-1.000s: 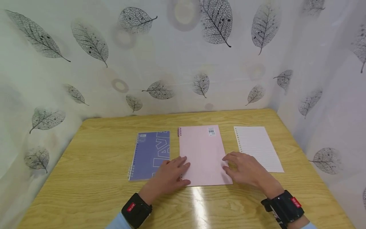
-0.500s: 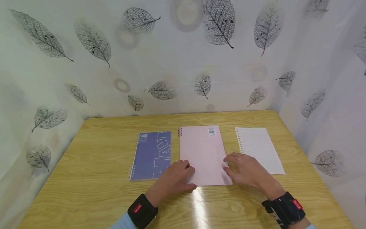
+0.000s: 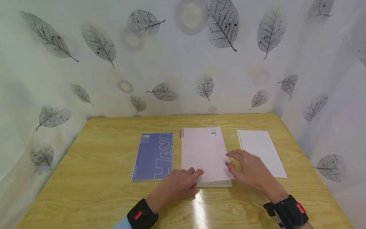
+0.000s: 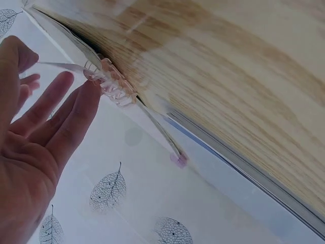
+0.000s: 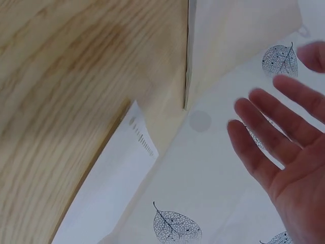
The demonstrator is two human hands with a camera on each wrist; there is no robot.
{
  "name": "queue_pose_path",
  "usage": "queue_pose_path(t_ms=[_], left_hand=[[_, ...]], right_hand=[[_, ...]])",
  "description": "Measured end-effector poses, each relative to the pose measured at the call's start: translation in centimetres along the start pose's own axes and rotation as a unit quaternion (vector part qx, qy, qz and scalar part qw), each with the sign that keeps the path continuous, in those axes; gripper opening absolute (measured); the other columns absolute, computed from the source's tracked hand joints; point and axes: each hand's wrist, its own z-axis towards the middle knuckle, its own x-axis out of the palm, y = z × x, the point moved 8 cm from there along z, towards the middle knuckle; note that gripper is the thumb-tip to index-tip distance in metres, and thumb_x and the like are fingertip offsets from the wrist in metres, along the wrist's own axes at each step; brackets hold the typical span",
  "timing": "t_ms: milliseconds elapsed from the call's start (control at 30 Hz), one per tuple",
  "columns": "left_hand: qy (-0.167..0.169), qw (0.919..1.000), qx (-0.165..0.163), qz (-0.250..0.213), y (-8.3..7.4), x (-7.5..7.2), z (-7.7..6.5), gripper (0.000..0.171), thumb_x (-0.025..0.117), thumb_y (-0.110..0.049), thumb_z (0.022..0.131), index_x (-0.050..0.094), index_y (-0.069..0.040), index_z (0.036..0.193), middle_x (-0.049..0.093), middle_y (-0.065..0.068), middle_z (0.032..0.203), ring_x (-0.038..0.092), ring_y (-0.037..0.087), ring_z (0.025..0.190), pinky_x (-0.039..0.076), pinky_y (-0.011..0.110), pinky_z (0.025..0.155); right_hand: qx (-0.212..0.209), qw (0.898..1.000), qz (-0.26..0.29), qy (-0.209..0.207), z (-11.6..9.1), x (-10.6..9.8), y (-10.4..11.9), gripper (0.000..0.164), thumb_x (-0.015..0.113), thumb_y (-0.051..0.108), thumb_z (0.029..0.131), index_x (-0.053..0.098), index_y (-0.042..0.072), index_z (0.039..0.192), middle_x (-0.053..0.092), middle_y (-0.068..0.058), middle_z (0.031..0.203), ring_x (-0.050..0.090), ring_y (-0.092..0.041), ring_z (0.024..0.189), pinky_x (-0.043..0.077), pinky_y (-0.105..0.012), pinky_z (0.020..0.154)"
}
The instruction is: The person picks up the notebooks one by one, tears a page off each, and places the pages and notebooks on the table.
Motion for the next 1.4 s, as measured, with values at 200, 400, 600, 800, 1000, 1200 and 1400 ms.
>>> queue_pose_path(t_ms=[200,400,600,800,1000,1200,1400], left_hand=[[0.016,0.9998,-0.007,-0.011,-0.4,0.0,-0.2,0.044,0.072,-0.024,0.083,0.048,-0.026,0.12,0.058,-0.001,0.098,0.038,0.009,0.046,0.034,0.017,0.031],[-0.014,0.9987,0.018,0.045,-1.1,-0.5,-0.7,0.042,0.067,-0.012,0.088,0.049,-0.031,0.121,0.055,0.005,0.129,0.043,0.011,0.05,0.043,0.018,0.036],[-0.001,0.9985,0.004,0.054,-1.1,-0.4,-1.0,0.029,0.067,-0.008,0.086,0.066,-0.019,0.113,0.053,0.008,0.132,0.055,0.014,0.066,0.05,0.018,0.038],[0.001,0.9991,-0.036,0.021,-0.6,-0.8,-1.2,0.048,0.068,-0.008,0.084,0.059,-0.012,0.13,0.053,0.009,0.127,0.062,0.017,0.081,0.056,0.021,0.044],[-0.009,0.9963,-0.086,-0.006,0.0,-1.5,-2.5,0.063,0.071,-0.021,0.079,0.053,0.0,0.135,0.053,0.015,0.13,0.056,0.017,0.107,0.056,0.015,0.045],[-0.017,0.9852,-0.154,-0.073,0.3,-2.0,-4.1,0.067,0.066,-0.024,0.086,0.043,0.01,0.139,0.05,0.022,0.126,0.065,0.014,0.082,0.051,0.013,0.039],[-0.007,0.9778,-0.199,-0.066,0.9,-2.7,-5.4,0.073,0.067,-0.026,0.086,0.038,0.013,0.141,0.058,0.025,0.119,0.051,0.009,0.049,0.043,0.018,0.03]], right_hand=[[0.021,0.997,0.001,-0.069,0.2,-2.0,-1.0,0.035,0.075,0.012,0.075,0.07,0.002,0.108,0.072,-0.02,0.103,0.066,-0.037,0.093,0.056,-0.057,0.068],[0.034,0.997,-0.001,-0.073,0.1,-2.4,-1.6,0.032,0.074,0.012,0.076,0.071,0.001,0.107,0.073,-0.02,0.103,0.066,-0.037,0.093,0.055,-0.057,0.068],[0.033,0.997,0.0,-0.071,0.3,-2.5,-1.7,0.031,0.074,0.012,0.076,0.071,0.0,0.105,0.073,-0.021,0.102,0.067,-0.038,0.091,0.055,-0.058,0.068],[0.027,0.997,-0.001,-0.069,0.5,-2.4,-1.6,0.029,0.074,0.013,0.076,0.072,0.001,0.102,0.074,-0.02,0.1,0.067,-0.037,0.09,0.055,-0.057,0.069],[0.003,0.998,0.009,-0.063,0.5,-2.2,-1.2,0.028,0.077,0.009,0.071,0.073,0.002,0.098,0.074,-0.018,0.096,0.068,-0.034,0.084,0.056,-0.055,0.064],[-0.034,0.999,0.024,-0.03,0.3,-1.2,-0.4,0.032,0.079,0.005,0.067,0.073,0.001,0.098,0.073,-0.018,0.096,0.069,-0.031,0.076,0.056,-0.05,0.056],[-0.041,0.998,0.039,0.006,0.1,0.1,-0.1,0.031,0.08,0.007,0.068,0.073,0.002,0.098,0.073,-0.019,0.098,0.069,-0.032,0.079,0.058,-0.051,0.059]])
